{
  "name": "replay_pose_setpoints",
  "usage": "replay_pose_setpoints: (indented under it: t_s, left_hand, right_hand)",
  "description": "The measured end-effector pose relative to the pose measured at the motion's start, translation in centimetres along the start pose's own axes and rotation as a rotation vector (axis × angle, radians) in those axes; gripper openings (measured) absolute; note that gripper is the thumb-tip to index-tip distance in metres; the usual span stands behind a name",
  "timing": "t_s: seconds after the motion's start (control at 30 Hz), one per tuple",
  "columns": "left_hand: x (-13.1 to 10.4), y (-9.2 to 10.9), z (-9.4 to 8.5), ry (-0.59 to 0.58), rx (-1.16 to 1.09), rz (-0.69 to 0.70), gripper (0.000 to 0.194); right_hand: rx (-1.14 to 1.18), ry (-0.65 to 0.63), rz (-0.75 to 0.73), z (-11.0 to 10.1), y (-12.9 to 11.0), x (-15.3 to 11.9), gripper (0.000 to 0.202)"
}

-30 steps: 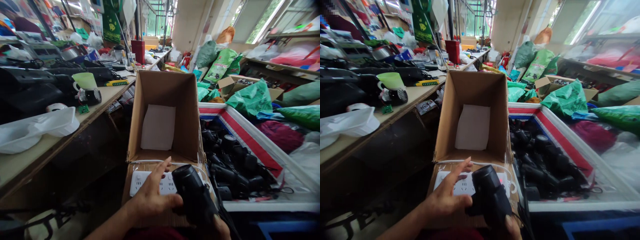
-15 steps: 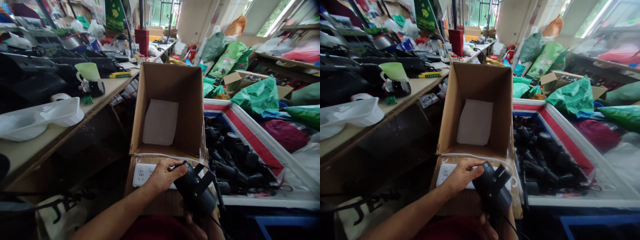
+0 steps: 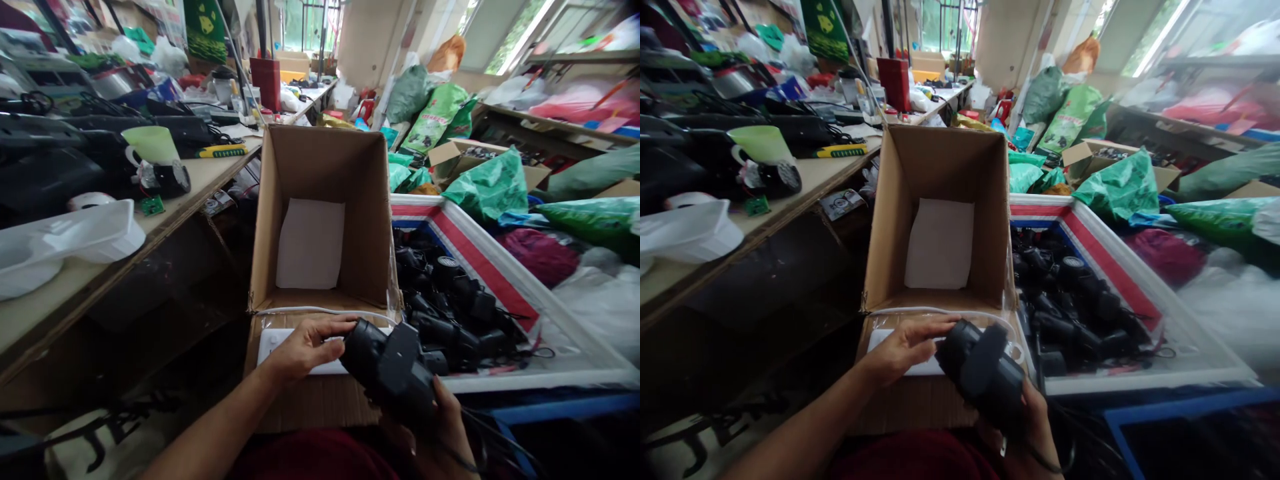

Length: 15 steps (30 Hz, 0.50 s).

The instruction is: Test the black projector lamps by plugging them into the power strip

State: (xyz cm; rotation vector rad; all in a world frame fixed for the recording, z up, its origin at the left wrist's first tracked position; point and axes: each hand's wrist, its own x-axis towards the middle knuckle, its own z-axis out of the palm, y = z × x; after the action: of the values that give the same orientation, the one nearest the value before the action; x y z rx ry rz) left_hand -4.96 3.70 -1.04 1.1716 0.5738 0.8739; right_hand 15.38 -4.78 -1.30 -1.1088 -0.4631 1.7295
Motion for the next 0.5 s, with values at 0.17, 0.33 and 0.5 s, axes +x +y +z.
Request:
replay_pose_setpoints:
  t_s: [0.17, 0.33, 0.5]
  left_hand:
    - [-0.6, -0.3, 0.6, -0.073, 0.006, -0.112, 0.122]
    - [-0.8, 1.1, 2.3, 0.051, 0.345, -0.168, 0.114]
    - [-0.6, 1.6, 2.1, 0.114, 0.318, -0.162, 0.081]
  right_hand:
    - [-0.342, 0.186, -0.235, -1.7, 0.8, 0.2, 0.052]
    - [-0.796, 0.235, -0.289, -3.2, 1.5, 0.3, 0.084]
    - [-0.762, 0.185, -0.241, -2.1, -0.2, -1.1, 0.084]
